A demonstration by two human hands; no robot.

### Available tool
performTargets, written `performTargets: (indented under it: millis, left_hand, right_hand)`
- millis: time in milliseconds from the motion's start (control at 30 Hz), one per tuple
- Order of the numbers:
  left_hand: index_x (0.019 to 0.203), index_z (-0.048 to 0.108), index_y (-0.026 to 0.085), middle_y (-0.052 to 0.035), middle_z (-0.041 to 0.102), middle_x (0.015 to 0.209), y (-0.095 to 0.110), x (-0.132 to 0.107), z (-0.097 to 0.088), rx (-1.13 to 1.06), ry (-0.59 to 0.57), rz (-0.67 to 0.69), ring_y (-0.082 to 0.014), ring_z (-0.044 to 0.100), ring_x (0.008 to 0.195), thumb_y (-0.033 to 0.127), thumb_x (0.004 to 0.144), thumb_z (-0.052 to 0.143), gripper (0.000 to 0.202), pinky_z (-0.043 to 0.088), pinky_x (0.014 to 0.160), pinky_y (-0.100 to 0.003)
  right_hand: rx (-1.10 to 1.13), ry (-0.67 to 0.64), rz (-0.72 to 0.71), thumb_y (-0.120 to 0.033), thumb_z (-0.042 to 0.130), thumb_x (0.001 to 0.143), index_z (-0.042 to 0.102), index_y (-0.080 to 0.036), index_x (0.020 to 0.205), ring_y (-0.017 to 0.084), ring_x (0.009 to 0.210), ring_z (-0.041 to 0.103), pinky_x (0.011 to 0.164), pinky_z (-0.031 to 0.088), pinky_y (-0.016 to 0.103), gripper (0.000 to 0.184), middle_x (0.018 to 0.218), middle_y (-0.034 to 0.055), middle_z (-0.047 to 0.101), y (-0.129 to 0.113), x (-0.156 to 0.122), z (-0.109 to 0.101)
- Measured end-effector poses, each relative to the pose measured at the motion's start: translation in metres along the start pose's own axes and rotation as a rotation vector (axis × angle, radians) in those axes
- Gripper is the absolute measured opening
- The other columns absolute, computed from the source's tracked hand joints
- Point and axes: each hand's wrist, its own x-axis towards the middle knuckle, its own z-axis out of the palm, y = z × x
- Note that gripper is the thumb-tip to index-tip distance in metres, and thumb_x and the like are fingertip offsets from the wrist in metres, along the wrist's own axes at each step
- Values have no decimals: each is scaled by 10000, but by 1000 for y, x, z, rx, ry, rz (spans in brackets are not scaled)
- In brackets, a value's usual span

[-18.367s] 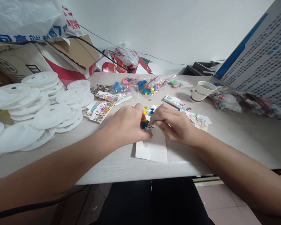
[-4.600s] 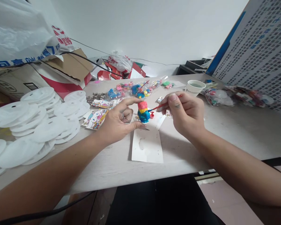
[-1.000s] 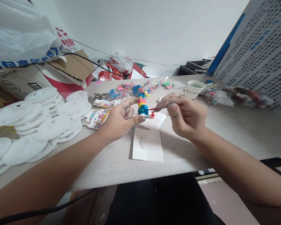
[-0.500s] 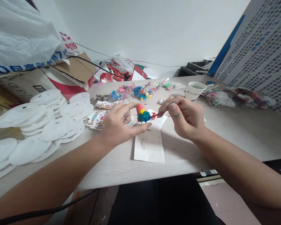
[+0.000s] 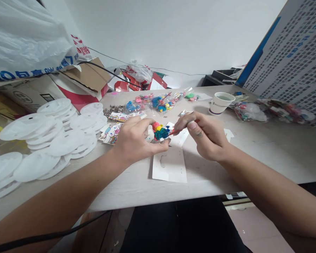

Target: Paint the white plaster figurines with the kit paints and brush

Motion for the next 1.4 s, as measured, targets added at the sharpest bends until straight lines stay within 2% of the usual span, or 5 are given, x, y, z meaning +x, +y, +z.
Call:
performTargets:
  millis: [600, 767, 867, 1167, 1400]
  left_hand:
    - [658, 600, 196, 62, 402, 494, -2, 2, -2, 16, -35, -71, -114, 427, 491, 636, 600, 784, 480, 367, 519, -282]
    - [650, 601, 206, 71, 383, 483, 3, 6, -6, -48, -110, -254, -98, 377, 464, 655, 556, 810, 504, 323, 493, -283]
    - [648, 595, 212, 84, 338, 468, 4, 8, -7, -105, -144, -346, -83, 306, 445, 648, 561, 815, 496, 275, 469, -279]
    - [728, 612, 198, 103, 277, 462, 8, 9, -8, -240, -174, -503, -72, 245, 431, 635, 613, 796, 488, 204, 440, -267]
    - [785, 617, 194, 103, 268, 460, 7, 5, -5, -348, -293, -668, -81, 236, 426, 603, 652, 791, 464, 161, 426, -267]
  right_hand:
    - [-141, 71, -104, -234, 400, 1017, 627, -221, 1085, 193, 886, 657, 801, 531, 383, 237, 950, 76, 695, 0, 0, -4]
    - [-313, -111, -298, -173, 397, 973, 594, -212, 1138, 228, 913, 653, 888, 509, 463, 259, 982, 104, 702, 0, 3, -6]
    - [-346, -122, -368, -138, 405, 949, 565, -202, 1156, 226, 896, 662, 865, 511, 461, 269, 977, 106, 697, 0, 4, -8]
    - [-431, -162, -395, -101, 422, 920, 543, -191, 1208, 227, 905, 630, 870, 511, 470, 325, 989, 115, 674, 1, 2, -8]
    - [-444, -159, -384, -98, 412, 923, 520, -206, 1227, 230, 921, 618, 856, 515, 465, 340, 998, 114, 664, 1, 2, -5]
